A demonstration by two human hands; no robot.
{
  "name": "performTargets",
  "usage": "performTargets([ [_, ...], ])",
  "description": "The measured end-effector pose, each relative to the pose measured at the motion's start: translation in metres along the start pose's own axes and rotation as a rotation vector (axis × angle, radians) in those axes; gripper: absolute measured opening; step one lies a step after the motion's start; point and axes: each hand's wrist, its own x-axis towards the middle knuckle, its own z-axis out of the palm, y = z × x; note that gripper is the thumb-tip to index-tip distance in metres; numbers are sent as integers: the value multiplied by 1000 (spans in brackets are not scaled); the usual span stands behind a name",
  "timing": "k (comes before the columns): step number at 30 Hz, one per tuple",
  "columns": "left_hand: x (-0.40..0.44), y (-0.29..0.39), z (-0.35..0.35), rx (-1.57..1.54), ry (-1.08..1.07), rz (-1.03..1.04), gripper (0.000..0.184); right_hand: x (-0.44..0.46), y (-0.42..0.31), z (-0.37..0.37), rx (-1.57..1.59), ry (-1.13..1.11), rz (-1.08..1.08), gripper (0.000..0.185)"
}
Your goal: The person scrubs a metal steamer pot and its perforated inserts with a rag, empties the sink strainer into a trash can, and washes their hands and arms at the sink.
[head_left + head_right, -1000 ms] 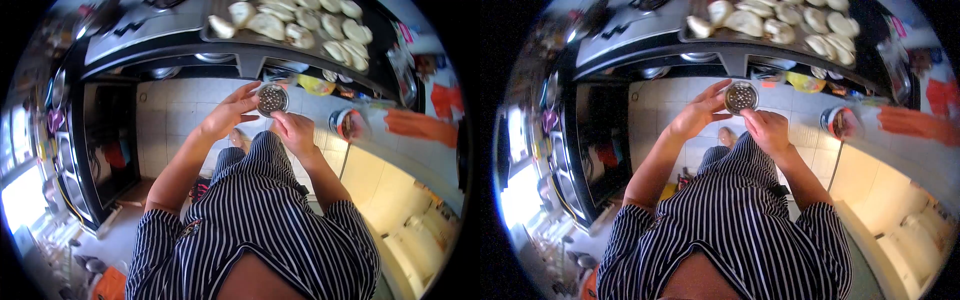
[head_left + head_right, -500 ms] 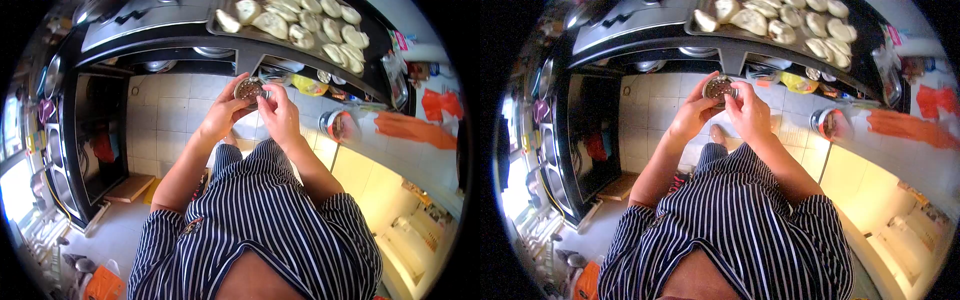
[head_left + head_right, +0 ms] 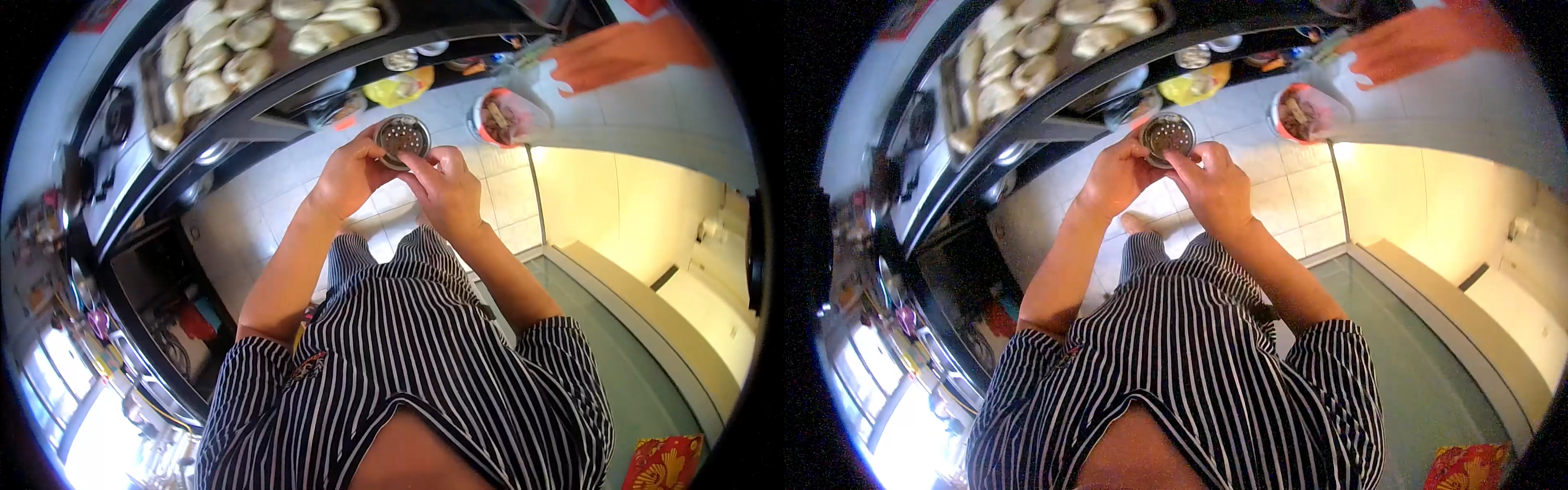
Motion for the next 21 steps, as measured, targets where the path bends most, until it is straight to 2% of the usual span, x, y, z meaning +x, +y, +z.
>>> performTargets([
  [3, 67, -38, 21, 65, -39, -114, 43, -15, 80, -21, -97, 138, 16, 23],
  [5, 98, -55, 35, 105, -75, -186, 42, -25, 113, -39, -66, 126, 121, 22],
  [7, 139, -74, 44, 852, 167, 79, 45, -34, 158, -48, 22, 79, 283, 22],
  [8, 162, -70, 43, 1234, 232, 73, 52, -38, 184, -48, 25, 86, 309, 22],
  [9, 184, -62, 48, 1750, 212, 477, 55, -43, 209, -44, 94, 153, 342, 23],
  [11, 233, -39, 41, 2054, 208, 789, 51, -54, 262, -32, 184, 214, 440, 24],
  [13, 278, -5, 31, 2376, 49, 993, 53, -61, 321, -9, 188, 331, 432, 17],
  [15, 305, 27, 32, 2637, -115, 949, 56, -67, 373, 19, 178, 376, 456, 16],
  [17, 317, 53, 29, 2772, -288, 918, 56, -68, 413, 48, 707, 385, 989, 15],
  [18, 323, 67, 22, 2790, -373, 889, 57, -65, 436, 63, 713, 381, 1013, 15],
  [20, 327, 96, 25, 2830, -557, 727, 54, -62, 479, 94, 1309, 573, 1196, 16],
  [21, 332, 102, 21, 2827, -630, 787, 51, -62, 497, 109, 1315, 578, 1217, 16],
])
